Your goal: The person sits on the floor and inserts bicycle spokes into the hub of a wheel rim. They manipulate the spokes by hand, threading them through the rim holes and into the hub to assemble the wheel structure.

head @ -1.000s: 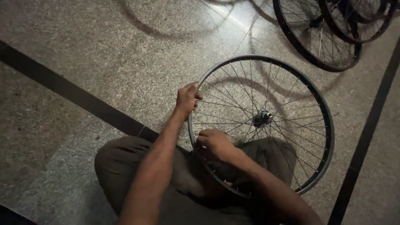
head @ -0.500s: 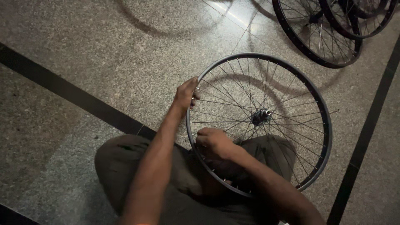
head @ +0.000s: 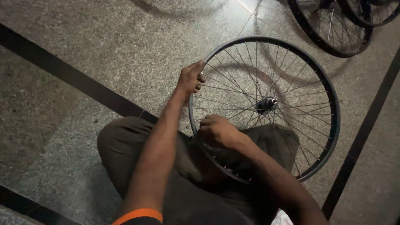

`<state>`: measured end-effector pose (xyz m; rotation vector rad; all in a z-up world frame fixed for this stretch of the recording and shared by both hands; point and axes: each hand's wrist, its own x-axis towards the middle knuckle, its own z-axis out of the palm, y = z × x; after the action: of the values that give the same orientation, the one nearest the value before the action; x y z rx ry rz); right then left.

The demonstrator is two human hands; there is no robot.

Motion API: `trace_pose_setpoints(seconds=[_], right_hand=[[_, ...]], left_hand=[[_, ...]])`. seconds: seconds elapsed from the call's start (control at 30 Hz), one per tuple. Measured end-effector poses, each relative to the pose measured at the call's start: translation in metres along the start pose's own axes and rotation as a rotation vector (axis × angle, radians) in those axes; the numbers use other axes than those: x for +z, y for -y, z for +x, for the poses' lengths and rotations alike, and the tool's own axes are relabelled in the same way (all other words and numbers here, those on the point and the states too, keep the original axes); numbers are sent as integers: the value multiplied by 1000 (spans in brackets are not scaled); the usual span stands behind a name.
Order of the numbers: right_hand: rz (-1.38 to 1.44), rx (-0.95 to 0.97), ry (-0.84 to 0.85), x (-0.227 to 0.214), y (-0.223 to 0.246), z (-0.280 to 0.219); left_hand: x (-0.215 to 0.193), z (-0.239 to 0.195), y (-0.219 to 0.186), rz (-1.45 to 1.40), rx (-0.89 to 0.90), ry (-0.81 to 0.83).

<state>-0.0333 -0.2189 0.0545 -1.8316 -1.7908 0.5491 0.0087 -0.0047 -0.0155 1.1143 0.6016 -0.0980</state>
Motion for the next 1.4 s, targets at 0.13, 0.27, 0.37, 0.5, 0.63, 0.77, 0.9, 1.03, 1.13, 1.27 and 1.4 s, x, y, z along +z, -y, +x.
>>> trace_pose_setpoints(seconds=[0.13, 0.27, 0.37, 0.5, 0.63, 0.77, 0.9, 1.03, 1.13, 1.27, 1.4], right_hand=[[-36, 77, -140, 5, 11, 10], [65, 154, -165, -7, 20, 12], [251, 209, -240, -37, 16, 3], [412, 488, -411, -67, 15, -13], [403, 511, -434, -65, 18, -18], [530, 508, -485, -66, 8, -27], [826, 432, -627, -66, 3, -34], [617, 462, -524, -66, 6, -33], [388, 356, -344, -61, 13, -26], [65, 290, -73, -38, 27, -10], [-17, 168, -71, -25, 24, -4]], left_hand=[[4, -9, -9, 34, 38, -10], [6, -15, -19, 92, 90, -5], [7, -18, -29, 80, 120, 4], [13, -22, -37, 99, 155, 23], [15, -25, -43, 84, 181, 38], [18, -26, -49, 77, 211, 39], [20, -34, -55, 63, 244, 41], [21, -37, -56, 65, 222, 21], [19, -33, -51, 72, 238, 4], [17, -25, -38, 105, 247, -7], [14, -15, -24, 107, 229, -9]])
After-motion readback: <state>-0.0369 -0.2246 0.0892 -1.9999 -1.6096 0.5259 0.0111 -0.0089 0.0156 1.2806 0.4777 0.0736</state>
